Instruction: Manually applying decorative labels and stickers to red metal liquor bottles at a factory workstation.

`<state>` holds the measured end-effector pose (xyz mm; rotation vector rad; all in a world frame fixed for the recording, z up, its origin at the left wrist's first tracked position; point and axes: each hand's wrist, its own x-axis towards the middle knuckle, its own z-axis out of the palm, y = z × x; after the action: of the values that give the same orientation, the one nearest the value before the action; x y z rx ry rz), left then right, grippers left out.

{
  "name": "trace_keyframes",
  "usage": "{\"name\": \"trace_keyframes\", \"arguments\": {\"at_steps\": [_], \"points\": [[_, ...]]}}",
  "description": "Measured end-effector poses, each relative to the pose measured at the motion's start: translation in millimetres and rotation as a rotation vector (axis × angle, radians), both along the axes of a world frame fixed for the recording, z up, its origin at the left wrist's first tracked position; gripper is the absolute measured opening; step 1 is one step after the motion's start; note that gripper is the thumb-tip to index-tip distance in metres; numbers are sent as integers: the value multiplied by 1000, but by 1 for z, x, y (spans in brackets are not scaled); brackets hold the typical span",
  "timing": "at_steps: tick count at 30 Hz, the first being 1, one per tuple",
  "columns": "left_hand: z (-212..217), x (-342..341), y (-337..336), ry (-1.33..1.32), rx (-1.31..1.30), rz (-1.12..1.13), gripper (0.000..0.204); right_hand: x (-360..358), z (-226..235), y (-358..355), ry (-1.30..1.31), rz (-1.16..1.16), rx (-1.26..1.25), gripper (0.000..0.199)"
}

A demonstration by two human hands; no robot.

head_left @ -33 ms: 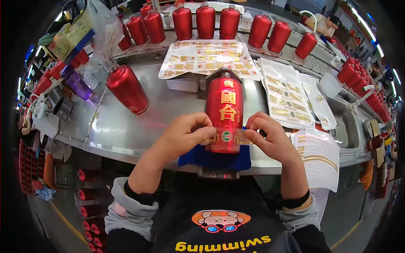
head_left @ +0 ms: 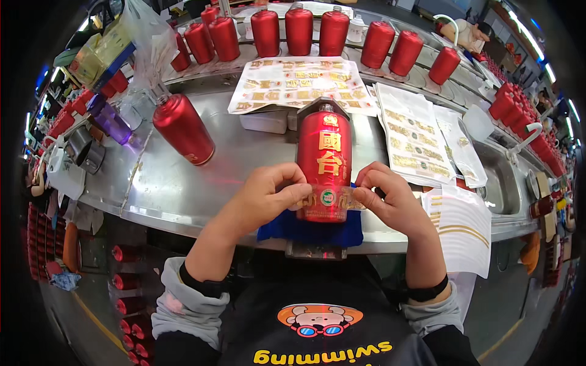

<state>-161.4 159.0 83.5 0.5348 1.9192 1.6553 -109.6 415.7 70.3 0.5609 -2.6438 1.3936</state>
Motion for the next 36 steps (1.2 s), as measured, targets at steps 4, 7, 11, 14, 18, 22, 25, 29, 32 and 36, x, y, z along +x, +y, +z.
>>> {"name": "trace_keyframes", "arguments": {"at_steps": [4,7,11,14,18,22,25,29,32,36], "points": [[-6,-2,-1,66,-4,28,13,-2,0,-1,-47,-16,-11,19],[-10,-3,-2,86,0,37,15,-4,-1,-2,-54,-17,-35,19],[-12,-4,-2,83,17,42,17,-7,-3,-2,-34,-3,-53,19],[-11,-4,-1,131,-13,52,17,-8,-5,-2,-52,-1,-58,19],[-10,-3,0,123,13,62,18,-10,-5,-1,-45,3,-63,18],[-10,-3,0,119,9,67,19,-11,-7,-1,-42,5,-76,18],[-10,-4,0,125,4,67,19,-12,-8,-1,-42,12,-72,18],[-8,-3,1,143,-10,49,20,-12,-7,0,-36,17,-56,19],[-6,-3,1,174,-52,50,20,-12,-7,0,-48,7,-75,19],[-5,-3,1,172,-39,58,20,-13,-8,-1,-59,5,-76,21]]}}
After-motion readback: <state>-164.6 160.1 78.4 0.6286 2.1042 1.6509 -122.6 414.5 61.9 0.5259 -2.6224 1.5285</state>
